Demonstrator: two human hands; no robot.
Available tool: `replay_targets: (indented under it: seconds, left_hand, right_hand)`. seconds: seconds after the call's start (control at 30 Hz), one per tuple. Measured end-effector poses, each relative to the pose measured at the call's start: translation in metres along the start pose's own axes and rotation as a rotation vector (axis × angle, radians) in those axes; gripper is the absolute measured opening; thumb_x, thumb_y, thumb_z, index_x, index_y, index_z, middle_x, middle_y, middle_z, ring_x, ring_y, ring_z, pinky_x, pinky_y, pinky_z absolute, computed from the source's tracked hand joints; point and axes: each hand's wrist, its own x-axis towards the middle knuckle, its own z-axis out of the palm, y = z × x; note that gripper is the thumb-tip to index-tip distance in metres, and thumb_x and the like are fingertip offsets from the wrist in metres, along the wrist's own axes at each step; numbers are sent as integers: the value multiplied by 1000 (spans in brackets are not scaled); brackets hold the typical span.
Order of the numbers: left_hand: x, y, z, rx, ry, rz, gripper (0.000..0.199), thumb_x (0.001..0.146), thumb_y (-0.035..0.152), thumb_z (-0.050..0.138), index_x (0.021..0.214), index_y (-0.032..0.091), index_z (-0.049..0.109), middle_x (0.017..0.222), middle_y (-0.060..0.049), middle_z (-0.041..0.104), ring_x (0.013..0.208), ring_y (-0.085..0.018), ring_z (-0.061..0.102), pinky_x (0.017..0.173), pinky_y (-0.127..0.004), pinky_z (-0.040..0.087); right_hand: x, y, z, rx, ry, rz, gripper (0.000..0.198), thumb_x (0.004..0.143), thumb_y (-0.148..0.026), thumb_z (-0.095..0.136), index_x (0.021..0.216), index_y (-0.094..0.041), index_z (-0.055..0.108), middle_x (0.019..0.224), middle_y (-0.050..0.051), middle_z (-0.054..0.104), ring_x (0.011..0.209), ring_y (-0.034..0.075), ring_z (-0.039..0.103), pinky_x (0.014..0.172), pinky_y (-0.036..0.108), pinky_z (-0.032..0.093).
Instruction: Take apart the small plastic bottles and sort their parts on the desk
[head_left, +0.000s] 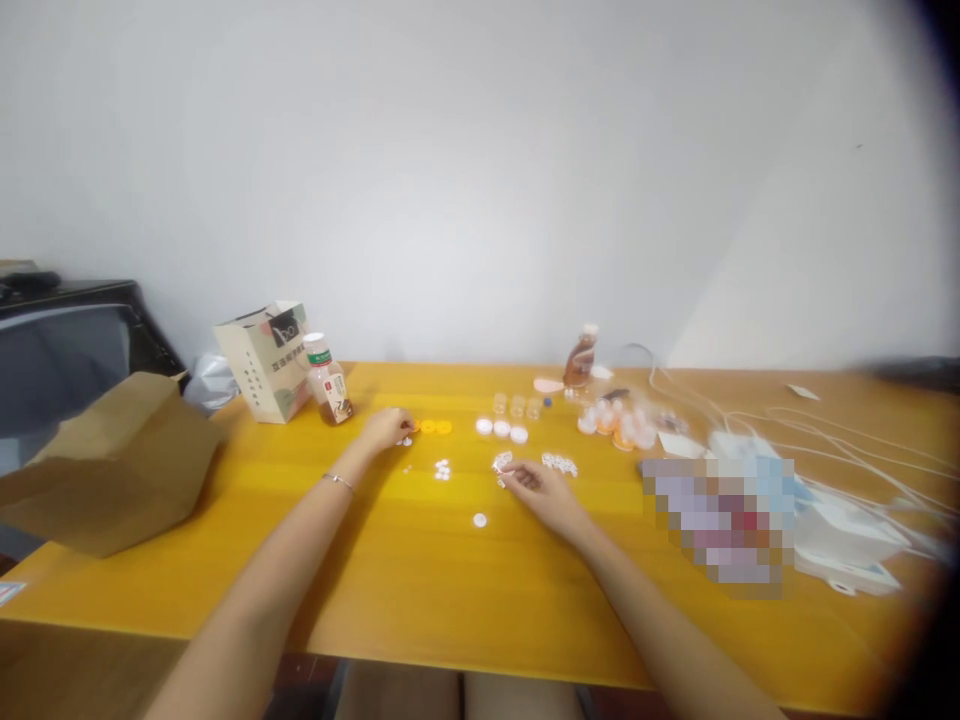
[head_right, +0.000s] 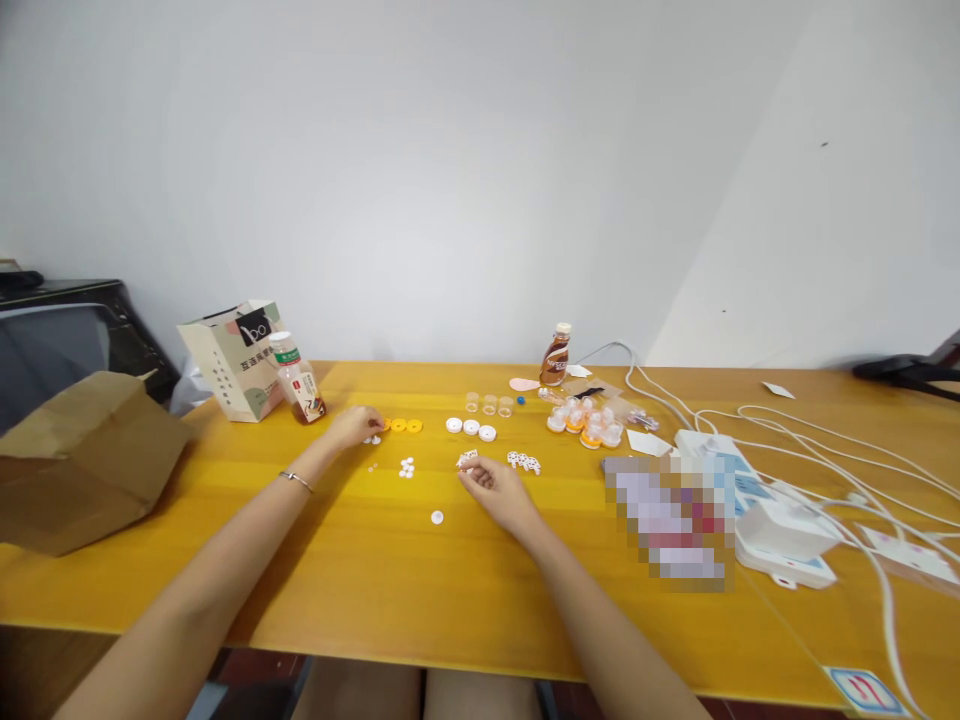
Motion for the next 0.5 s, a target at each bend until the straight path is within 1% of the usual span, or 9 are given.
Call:
replay_targets:
  seconds: [0.13,0.23,0.27,0.33,0.37,0.43,0.5]
  left_hand:
    - [-4,1,-1,-14,13,9,13,73,23,56,74,19,69,81,-5,68,79,-19,60,62,-22,41]
    - [-11,8,-5,-36,66,22,15,75,23,55,80,18,68,87,-7,66,82,-20,60,67,-24,42]
    - [-14,12,-7,-47,88,29,17,77,23,53,84,17,68,90,-8,65,84,-20,59,69,-25,42]
    - [-24,22,-9,-73,121,57,20,81,24,50,92,16,65,94,-9,63,88,-20,58,75,-26,43]
    - [-31,30,-10,-94,124,87,21,82,25,49,94,16,64,95,-8,63,89,-19,57,78,-26,42]
    - [-46,48,-9,-149,106,180,20,84,26,48,95,18,63,97,-6,62,90,-16,57,82,-24,42]
    - [-63,69,-7,-258,68,354,20,85,24,47,94,17,63,95,-6,62,89,-16,56,83,-25,41]
  right_hand:
    - [2,2,-3,-24,20,-1,28,74,-40,52,86,-17,63,71,2,64,63,14,57,60,25,46]
    - [5,8,-10,-91,41,-30,29,74,-41,51,86,-17,63,72,3,65,64,14,58,61,25,47]
    - [7,13,-15,-137,72,-31,29,75,-41,50,86,-17,63,73,3,65,65,14,59,61,25,47]
    - [14,24,-29,-254,178,-3,30,77,-41,46,87,-17,62,73,3,66,66,14,60,61,24,47]
    - [19,30,-39,-332,253,30,31,78,-40,44,88,-17,61,74,3,66,65,14,60,60,23,47]
    - [32,44,-59,-415,355,77,32,80,-36,40,94,-14,59,77,6,65,69,16,59,63,26,47]
    - [46,56,-78,-495,449,102,34,78,-32,41,99,-11,57,84,10,63,79,20,58,70,31,45]
